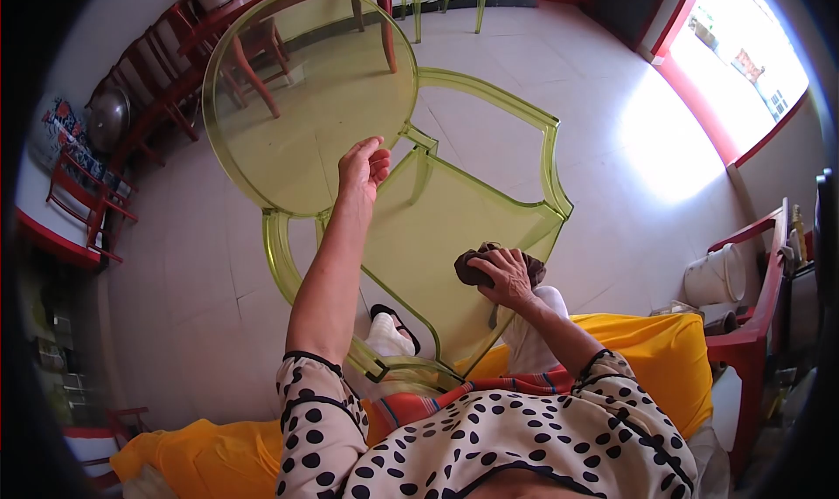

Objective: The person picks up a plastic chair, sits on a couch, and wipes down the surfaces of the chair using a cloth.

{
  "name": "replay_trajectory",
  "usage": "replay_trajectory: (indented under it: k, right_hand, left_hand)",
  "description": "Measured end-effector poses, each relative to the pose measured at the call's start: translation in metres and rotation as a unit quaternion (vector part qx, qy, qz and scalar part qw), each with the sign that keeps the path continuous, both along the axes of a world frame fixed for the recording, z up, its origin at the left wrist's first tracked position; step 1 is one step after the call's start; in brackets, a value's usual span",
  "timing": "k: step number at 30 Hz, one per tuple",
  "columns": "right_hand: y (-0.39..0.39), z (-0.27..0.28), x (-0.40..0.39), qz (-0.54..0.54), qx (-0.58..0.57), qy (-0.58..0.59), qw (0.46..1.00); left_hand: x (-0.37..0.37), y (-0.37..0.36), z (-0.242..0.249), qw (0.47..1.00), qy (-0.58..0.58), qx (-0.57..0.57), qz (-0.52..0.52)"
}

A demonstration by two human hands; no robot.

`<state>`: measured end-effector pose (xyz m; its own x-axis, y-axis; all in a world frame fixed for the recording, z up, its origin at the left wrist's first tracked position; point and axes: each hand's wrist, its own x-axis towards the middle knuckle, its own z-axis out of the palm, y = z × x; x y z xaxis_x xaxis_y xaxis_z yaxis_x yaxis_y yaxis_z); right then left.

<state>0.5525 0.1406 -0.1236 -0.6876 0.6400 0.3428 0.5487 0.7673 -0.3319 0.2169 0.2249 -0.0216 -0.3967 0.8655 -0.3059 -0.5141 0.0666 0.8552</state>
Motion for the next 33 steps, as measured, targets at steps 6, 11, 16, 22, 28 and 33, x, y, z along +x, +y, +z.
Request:
replay_trajectory:
  k: [6,11,16,22,28,33]
  right_hand:
    - [0.0002,-0.0007,0.0003,-0.001,0.003,-0.001,1.0]
    - [-0.0005,0.0011,0.0,-0.001,0.0,-0.002,1.0]
    - [0.0003,0.0,-0.0003,-0.001,-0.001,-0.004,1.0]
    - [0.0006,-0.0015,-0.0004,0.003,0.006,0.003,1.0]
    - [-0.0003,0.0011,-0.0004,-0.003,0.003,-0.004,1.0]
    - [0.0002,-0.0007,-0.0002,-0.001,0.003,-0.002,1.0]
  left_hand:
    - [0.0008,0.0001,-0.0001,1.0,0.017,0.003,0.001]
    - [0.0027,-0.0008,0.0031,1.0,0.022,0.0,0.002]
    - [0.0022,0.0002,0.002,1.0,0.019,0.005,-0.006]
    - [0.0018,0.001,0.0011,1.0,0.019,0.006,-0.006]
    - [0.0022,0.0013,0.0006,1.0,0.019,0.006,-0.006]
    - [0.003,0.0008,0.0021,1.0,0.019,0.002,-0.009]
